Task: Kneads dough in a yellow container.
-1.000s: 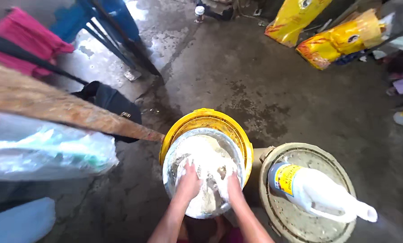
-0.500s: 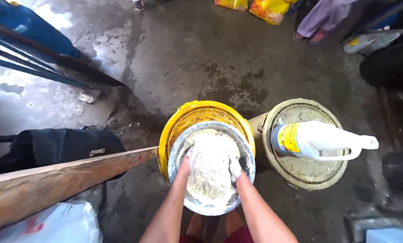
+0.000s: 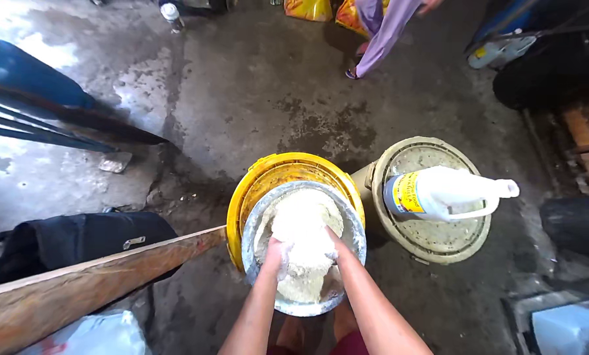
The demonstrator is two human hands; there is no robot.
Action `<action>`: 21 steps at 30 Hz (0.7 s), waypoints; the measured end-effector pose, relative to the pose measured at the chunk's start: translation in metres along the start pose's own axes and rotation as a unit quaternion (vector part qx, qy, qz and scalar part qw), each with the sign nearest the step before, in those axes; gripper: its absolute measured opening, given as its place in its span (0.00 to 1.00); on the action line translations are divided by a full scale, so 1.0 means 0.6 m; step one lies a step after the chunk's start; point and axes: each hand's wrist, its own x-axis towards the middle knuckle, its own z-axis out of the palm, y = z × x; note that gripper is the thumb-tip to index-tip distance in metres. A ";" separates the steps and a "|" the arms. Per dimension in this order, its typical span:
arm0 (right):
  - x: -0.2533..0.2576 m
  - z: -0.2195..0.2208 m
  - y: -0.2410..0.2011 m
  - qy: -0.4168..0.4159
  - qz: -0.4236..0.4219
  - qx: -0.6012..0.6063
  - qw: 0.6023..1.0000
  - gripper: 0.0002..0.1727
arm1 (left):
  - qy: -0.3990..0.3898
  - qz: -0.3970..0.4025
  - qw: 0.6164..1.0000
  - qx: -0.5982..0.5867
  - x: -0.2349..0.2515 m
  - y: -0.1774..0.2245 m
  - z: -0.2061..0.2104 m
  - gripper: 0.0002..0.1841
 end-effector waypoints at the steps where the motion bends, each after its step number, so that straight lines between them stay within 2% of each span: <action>1: 0.000 0.003 -0.006 0.001 -0.015 -0.041 0.999 0.25 | 0.000 0.030 0.999 0.020 0.002 -0.003 -0.004 0.26; 3: 0.004 0.001 -0.014 0.001 -0.047 -0.167 0.985 0.30 | 0.017 0.072 0.995 0.068 -0.003 0.001 -0.010 0.26; 7: -0.015 -0.025 -0.025 0.015 -0.059 -0.358 0.932 0.34 | 0.079 0.066 0.975 0.198 -0.044 0.021 -0.014 0.17; 9: -0.025 -0.042 -0.038 0.025 -0.076 -0.416 0.906 0.36 | 0.102 0.070 0.957 0.263 -0.071 0.020 -0.012 0.21; 11: -0.009 -0.055 -0.052 0.031 -0.124 -0.445 0.887 0.32 | 0.146 0.056 0.946 0.284 -0.089 -0.001 0.001 0.29; 14: 0.062 -0.068 -0.067 0.004 -0.218 -0.464 0.859 0.41 | 0.214 0.036 0.944 0.247 -0.093 -0.052 0.035 0.35; 17: 0.131 -0.076 -0.075 -0.073 -0.209 -0.421 0.880 0.41 | 0.269 0.048 0.947 0.167 -0.073 -0.089 0.059 0.34; 19: 0.170 -0.079 -0.066 -0.126 -0.173 -0.355 0.910 0.34 | 0.318 0.060 0.937 0.127 -0.042 -0.098 0.061 0.31; 21: 0.194 -0.076 -0.045 -0.160 -0.135 -0.280 0.937 0.29 | 0.327 0.038 0.940 0.084 -0.018 -0.101 0.060 0.28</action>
